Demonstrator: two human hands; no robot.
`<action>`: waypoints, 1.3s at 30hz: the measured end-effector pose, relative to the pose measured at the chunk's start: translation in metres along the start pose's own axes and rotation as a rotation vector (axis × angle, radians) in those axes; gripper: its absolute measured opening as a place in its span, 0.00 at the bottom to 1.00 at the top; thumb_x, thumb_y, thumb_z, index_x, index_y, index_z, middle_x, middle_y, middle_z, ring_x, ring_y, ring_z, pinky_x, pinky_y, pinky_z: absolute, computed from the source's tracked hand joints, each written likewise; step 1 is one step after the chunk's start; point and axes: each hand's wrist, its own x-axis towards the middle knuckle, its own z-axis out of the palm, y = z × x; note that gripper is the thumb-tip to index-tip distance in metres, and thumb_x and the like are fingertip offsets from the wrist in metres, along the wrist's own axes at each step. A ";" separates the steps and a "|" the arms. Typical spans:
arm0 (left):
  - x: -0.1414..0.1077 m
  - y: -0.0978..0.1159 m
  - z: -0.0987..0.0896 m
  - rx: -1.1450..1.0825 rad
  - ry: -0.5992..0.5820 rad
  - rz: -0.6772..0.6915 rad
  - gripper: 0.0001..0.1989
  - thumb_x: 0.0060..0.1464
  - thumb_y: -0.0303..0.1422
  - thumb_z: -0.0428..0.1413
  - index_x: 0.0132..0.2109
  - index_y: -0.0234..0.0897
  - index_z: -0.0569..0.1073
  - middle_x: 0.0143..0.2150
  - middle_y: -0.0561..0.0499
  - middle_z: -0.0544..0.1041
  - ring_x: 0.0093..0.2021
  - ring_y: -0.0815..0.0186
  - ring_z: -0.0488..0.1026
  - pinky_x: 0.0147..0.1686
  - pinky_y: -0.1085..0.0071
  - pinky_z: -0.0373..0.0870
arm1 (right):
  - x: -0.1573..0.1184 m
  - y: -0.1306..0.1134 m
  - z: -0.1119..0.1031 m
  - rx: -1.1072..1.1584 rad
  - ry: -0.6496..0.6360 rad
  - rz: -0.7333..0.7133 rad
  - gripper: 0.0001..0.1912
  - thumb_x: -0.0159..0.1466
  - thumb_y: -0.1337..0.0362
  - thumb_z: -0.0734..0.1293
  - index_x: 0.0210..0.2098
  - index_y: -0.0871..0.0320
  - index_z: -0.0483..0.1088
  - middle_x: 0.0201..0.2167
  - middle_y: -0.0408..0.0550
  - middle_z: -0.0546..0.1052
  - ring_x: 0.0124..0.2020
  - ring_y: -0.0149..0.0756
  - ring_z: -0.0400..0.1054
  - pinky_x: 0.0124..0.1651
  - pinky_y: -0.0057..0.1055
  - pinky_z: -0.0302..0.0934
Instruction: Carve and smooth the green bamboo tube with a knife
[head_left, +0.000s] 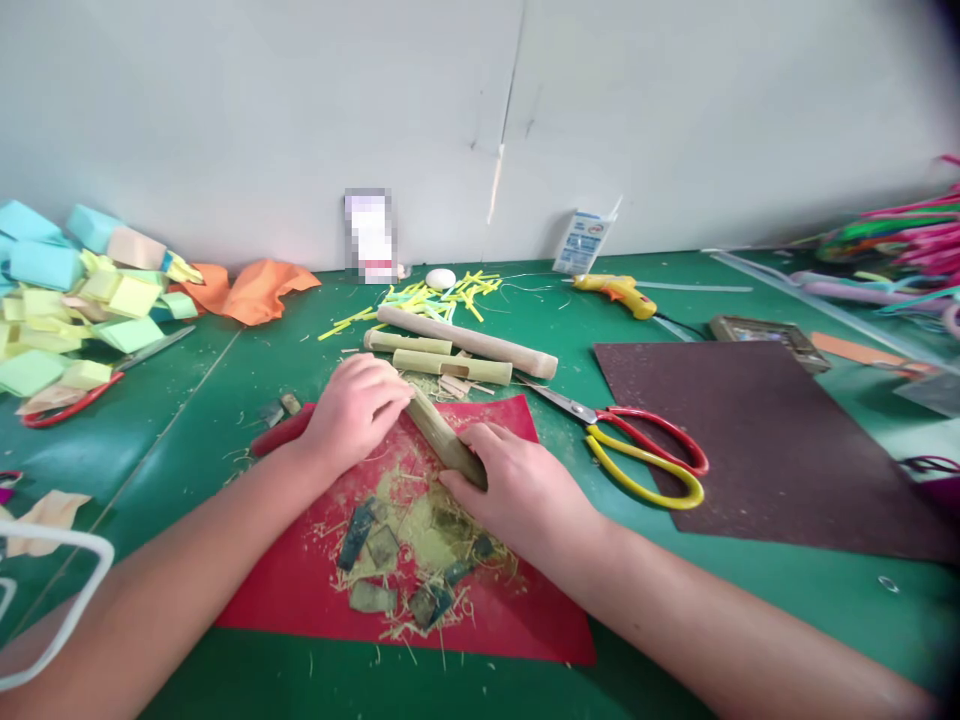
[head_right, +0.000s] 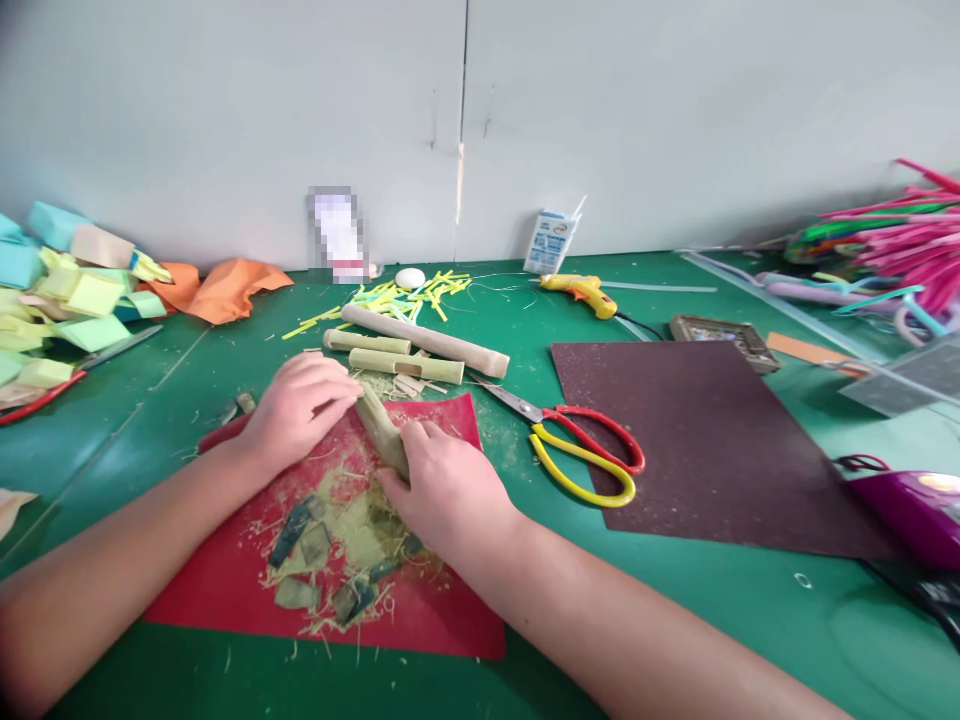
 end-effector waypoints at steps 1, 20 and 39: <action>0.000 0.000 0.000 0.009 0.006 -0.010 0.07 0.58 0.28 0.52 0.37 0.37 0.75 0.38 0.48 0.78 0.43 0.61 0.70 0.48 0.57 0.65 | 0.000 0.000 0.000 -0.002 -0.001 -0.001 0.08 0.59 0.59 0.64 0.31 0.56 0.62 0.30 0.43 0.71 0.30 0.32 0.64 0.30 0.28 0.49; 0.000 0.014 0.002 0.009 -0.056 0.055 0.08 0.59 0.27 0.51 0.39 0.37 0.75 0.39 0.47 0.77 0.45 0.60 0.70 0.48 0.59 0.66 | -0.001 0.001 0.000 0.002 -0.007 -0.015 0.06 0.59 0.62 0.63 0.32 0.57 0.62 0.31 0.44 0.72 0.31 0.33 0.65 0.30 0.28 0.50; 0.000 -0.008 -0.001 -0.697 0.085 -0.804 0.10 0.51 0.37 0.59 0.38 0.37 0.79 0.32 0.49 0.79 0.24 0.71 0.70 0.24 0.74 0.67 | 0.000 0.000 -0.003 0.005 -0.011 -0.005 0.07 0.58 0.59 0.64 0.32 0.56 0.64 0.30 0.43 0.72 0.29 0.32 0.64 0.28 0.27 0.49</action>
